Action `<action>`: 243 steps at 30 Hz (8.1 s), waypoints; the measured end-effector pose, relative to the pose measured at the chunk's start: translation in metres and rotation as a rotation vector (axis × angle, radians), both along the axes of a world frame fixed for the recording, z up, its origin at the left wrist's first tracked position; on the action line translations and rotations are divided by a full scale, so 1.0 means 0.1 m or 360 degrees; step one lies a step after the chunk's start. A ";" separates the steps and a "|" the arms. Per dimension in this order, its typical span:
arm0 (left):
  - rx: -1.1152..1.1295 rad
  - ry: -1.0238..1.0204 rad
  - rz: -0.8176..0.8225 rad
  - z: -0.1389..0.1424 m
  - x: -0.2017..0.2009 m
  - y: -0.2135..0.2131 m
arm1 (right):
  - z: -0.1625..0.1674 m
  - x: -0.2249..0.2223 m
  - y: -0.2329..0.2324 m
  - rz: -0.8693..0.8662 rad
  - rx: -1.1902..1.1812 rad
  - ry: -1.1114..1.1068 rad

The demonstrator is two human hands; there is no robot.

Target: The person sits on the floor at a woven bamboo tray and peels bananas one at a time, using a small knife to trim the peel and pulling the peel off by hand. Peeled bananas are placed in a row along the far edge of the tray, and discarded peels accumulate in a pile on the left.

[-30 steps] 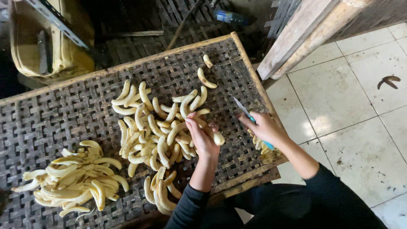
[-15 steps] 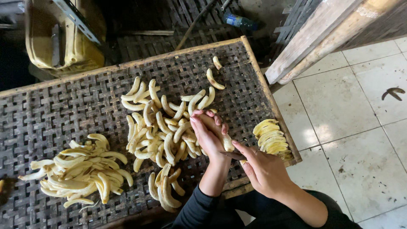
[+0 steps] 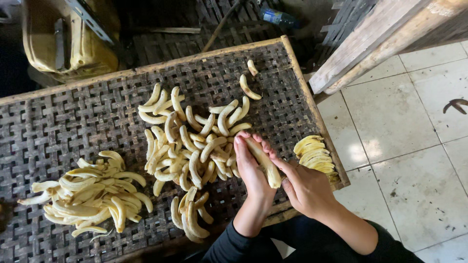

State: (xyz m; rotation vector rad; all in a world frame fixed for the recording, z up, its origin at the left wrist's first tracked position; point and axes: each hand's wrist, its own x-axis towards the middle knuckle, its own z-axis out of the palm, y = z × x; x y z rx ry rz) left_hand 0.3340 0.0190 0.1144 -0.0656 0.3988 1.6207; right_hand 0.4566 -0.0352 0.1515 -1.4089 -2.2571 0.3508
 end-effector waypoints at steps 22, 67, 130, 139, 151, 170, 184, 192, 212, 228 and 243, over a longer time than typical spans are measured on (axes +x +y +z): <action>-0.0223 -0.0248 -0.0595 -0.69 0.21 0.04 | -0.64 0.27 0.66 -0.0241 -0.0167 -0.0682; -0.0648 -0.0463 -0.0828 -2.37 0.16 0.35 | -1.37 1.32 1.78 0.0006 -0.1070 -0.0493; 0.0510 0.2938 -0.0230 -1.92 -0.13 -0.01 | -0.86 1.03 0.67 -0.0427 -0.0972 0.0417; 0.0127 0.1102 -0.0046 -0.91 -0.07 0.16 | -0.38 0.27 -0.01 -0.0422 -0.0751 0.0214; -0.0078 0.0040 0.0009 -0.63 -0.02 0.34 | -0.08 -0.04 -0.19 -0.0134 -0.0295 0.0190; 0.0067 0.0087 0.0174 -0.19 0.02 0.10 | -0.11 0.00 -0.13 -0.0084 -0.0216 0.0179; -0.0112 0.0013 -0.0125 -0.30 0.24 -0.13 | -0.21 0.05 0.14 -0.0169 -0.0178 -0.0043; -0.0134 -0.0089 -0.0595 -0.44 0.11 0.01 | -0.46 0.15 0.49 -0.0246 -0.0031 -0.0401; -0.0201 -0.0975 -0.0870 -2.34 0.19 0.58 | -1.13 0.35 1.48 0.0592 -0.0706 -0.0358; -0.0793 -0.0641 -0.0744 -2.11 0.17 0.55 | -0.88 1.05 2.24 -0.0132 -0.1244 -0.0312; -0.0760 -0.0454 -0.0390 -2.39 -0.04 0.62 | -1.01 1.02 2.17 0.0017 -0.1175 -0.0204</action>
